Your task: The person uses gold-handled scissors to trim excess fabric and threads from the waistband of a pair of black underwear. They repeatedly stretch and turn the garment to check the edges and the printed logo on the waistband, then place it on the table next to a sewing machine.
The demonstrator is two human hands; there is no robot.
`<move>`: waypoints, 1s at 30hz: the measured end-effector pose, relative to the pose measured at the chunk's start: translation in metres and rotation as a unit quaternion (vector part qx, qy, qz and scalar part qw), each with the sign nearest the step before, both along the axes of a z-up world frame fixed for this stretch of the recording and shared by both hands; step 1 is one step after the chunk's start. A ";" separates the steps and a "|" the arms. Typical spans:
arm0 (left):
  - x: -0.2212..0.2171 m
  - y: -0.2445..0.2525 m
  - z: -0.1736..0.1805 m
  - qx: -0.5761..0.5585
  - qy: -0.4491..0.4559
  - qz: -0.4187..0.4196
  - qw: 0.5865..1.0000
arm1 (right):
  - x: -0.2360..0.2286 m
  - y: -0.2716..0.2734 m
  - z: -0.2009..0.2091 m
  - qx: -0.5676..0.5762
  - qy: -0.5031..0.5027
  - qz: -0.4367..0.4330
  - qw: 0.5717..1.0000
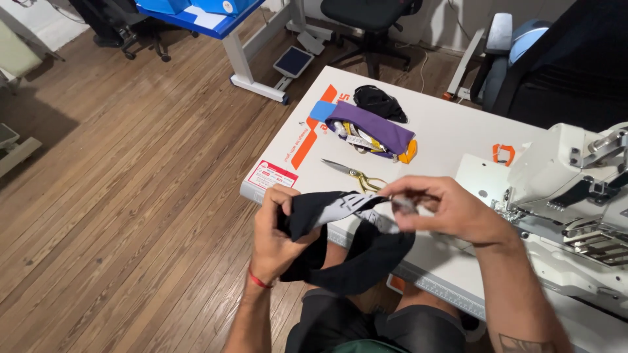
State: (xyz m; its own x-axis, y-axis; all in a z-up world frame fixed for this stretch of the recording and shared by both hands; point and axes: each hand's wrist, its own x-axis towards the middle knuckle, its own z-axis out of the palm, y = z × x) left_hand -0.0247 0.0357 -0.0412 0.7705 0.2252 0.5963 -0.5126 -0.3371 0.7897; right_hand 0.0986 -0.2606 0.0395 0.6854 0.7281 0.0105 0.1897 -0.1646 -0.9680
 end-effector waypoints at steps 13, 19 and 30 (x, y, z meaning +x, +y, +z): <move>-0.023 -0.001 0.008 0.255 -0.108 0.254 0.927 | -0.011 0.028 0.009 -0.116 -0.588 -0.273 0.753; -0.021 -0.032 0.042 0.296 -0.111 -0.036 0.948 | -0.019 0.049 0.039 0.055 -0.309 -0.112 0.943; 0.011 -0.092 -0.005 0.107 -0.008 -0.149 0.983 | -0.023 0.065 0.053 0.274 -0.095 -0.108 0.951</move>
State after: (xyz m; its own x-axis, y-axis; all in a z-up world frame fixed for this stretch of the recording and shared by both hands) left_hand -0.0133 -0.0565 -0.0465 0.7736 -0.1411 0.6178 -0.6253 -0.3285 0.7079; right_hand 0.0754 -0.1960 0.0927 0.7664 0.4190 0.4869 0.3892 0.3002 -0.8709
